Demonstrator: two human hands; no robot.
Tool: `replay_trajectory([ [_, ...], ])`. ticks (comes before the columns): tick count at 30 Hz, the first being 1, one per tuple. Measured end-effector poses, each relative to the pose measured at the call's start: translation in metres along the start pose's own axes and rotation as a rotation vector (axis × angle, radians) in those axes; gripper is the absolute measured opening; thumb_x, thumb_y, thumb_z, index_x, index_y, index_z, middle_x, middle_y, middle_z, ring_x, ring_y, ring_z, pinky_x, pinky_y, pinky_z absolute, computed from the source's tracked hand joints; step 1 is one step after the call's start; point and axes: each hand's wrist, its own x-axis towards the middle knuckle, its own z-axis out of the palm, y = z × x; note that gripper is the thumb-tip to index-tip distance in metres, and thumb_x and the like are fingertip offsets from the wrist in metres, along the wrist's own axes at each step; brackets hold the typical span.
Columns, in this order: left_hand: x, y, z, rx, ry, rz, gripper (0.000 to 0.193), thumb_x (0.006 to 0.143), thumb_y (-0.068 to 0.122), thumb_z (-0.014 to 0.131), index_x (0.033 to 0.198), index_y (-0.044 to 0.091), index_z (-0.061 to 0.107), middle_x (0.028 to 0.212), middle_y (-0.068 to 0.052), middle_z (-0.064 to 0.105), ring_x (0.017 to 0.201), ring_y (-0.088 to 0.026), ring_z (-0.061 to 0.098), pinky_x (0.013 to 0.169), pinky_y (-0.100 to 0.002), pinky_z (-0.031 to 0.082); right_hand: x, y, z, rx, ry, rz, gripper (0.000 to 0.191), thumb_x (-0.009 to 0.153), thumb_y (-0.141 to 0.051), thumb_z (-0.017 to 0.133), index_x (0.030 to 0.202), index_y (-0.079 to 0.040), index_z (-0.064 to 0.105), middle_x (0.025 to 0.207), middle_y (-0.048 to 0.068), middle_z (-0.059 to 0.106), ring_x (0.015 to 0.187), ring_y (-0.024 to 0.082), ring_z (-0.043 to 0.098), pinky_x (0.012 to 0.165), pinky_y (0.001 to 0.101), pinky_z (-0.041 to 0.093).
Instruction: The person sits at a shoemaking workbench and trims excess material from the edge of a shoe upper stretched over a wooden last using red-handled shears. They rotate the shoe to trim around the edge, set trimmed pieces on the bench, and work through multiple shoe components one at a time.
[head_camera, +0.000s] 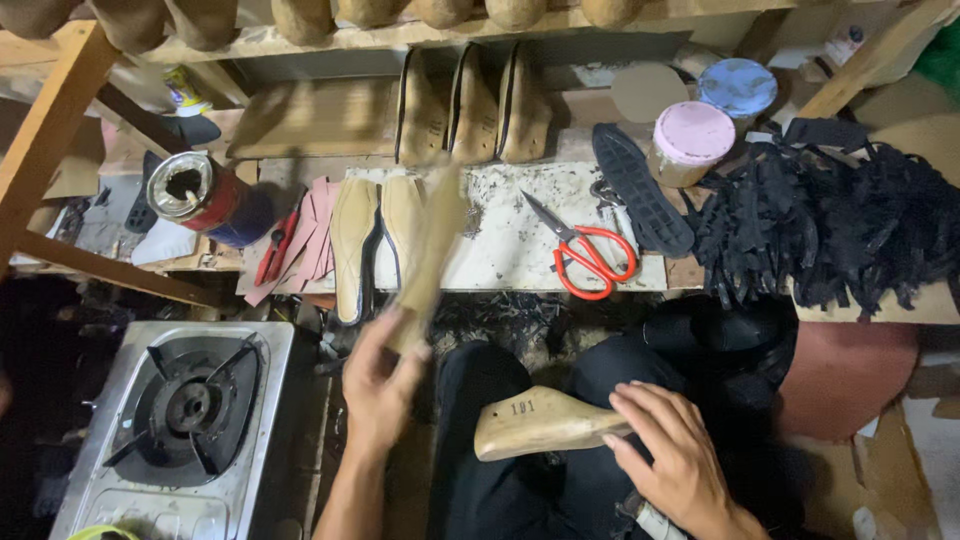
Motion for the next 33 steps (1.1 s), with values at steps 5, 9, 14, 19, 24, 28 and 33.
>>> replay_trajectory([
  [5, -0.052, 0.035, 0.007, -0.084, -0.681, 0.055, 0.05, 0.077, 0.006, 0.079, 0.126, 0.003, 0.07, 0.114, -0.014, 0.075, 0.105, -0.028, 0.071, 0.095, -0.038, 0.056, 0.011, -0.026, -0.022, -0.058, 0.047, -0.401, 0.035, 0.078, -0.024, 0.077, 0.109, -0.011, 0.067, 0.132, 0.016, 0.061, 0.127, 0.035, 0.056, 0.11, 0.0589, 0.035],
  [9, -0.078, 0.044, 0.021, -0.306, -0.851, -0.122, 0.049, 0.088, 0.007, 0.081, 0.135, 0.003, 0.069, 0.124, -0.017, 0.075, 0.118, -0.032, 0.073, 0.107, -0.042, 0.054, 0.025, -0.025, -0.022, 0.063, -0.27, -0.48, 0.029, 0.074, -0.023, 0.082, 0.093, -0.007, 0.066, 0.126, 0.019, 0.065, 0.122, 0.036, 0.063, 0.106, 0.0635, 0.038],
  [14, -0.098, 0.04, 0.038, 0.046, -0.631, 0.016, 0.086, 0.077, 0.013, 0.087, 0.148, 0.001, 0.04, 0.145, -0.024, 0.049, 0.136, -0.04, 0.047, 0.11, -0.051, 0.035, 0.027, -0.006, -0.024, 0.098, -0.175, -0.346, 0.038, 0.072, -0.025, 0.083, 0.101, -0.004, 0.069, 0.122, 0.016, 0.066, 0.107, 0.036, 0.064, 0.095, 0.0489, 0.048],
  [19, -0.09, 0.018, 0.052, 0.679, -0.642, 0.347, 0.08, 0.076, 0.015, 0.079, 0.149, 0.01, 0.048, 0.144, -0.016, 0.054, 0.136, -0.039, 0.045, 0.111, -0.051, 0.034, 0.027, 0.018, -0.019, 0.042, -0.177, -0.166, 0.042, 0.07, -0.021, 0.081, 0.108, -0.004, 0.072, 0.122, 0.013, 0.067, 0.102, 0.032, 0.066, 0.09, 0.0442, 0.05],
  [24, -0.055, -0.006, 0.049, 0.337, -0.667, 0.09, 0.067, 0.079, 0.021, 0.085, 0.139, 0.005, 0.058, 0.136, -0.015, 0.061, 0.125, -0.036, 0.058, 0.103, -0.044, 0.046, 0.031, 0.023, 0.006, 0.064, -0.295, -0.12, 0.041, 0.074, -0.022, 0.079, 0.112, -0.008, 0.075, 0.124, 0.01, 0.068, 0.107, 0.031, 0.065, 0.093, 0.0443, 0.048],
  [28, -0.045, -0.021, 0.042, 0.047, -0.58, -0.098, 0.068, 0.075, 0.018, 0.088, 0.135, 0.0, 0.062, 0.136, -0.017, 0.064, 0.126, -0.032, 0.063, 0.106, -0.039, 0.049, 0.039, 0.017, 0.028, 0.106, -0.281, -0.138, 0.04, 0.075, -0.02, 0.078, 0.113, -0.007, 0.074, 0.125, 0.011, 0.068, 0.113, 0.033, 0.063, 0.097, 0.0448, 0.046],
  [33, -0.059, -0.037, 0.042, -0.158, -0.445, -0.31, 0.073, 0.074, 0.019, 0.089, 0.138, 0.001, 0.062, 0.138, -0.014, 0.067, 0.131, -0.025, 0.062, 0.113, -0.036, 0.043, 0.048, 0.006, 0.05, 0.173, -0.299, -0.205, 0.036, 0.075, -0.018, 0.078, 0.109, -0.007, 0.075, 0.127, 0.011, 0.068, 0.117, 0.033, 0.062, 0.104, 0.0477, 0.043],
])
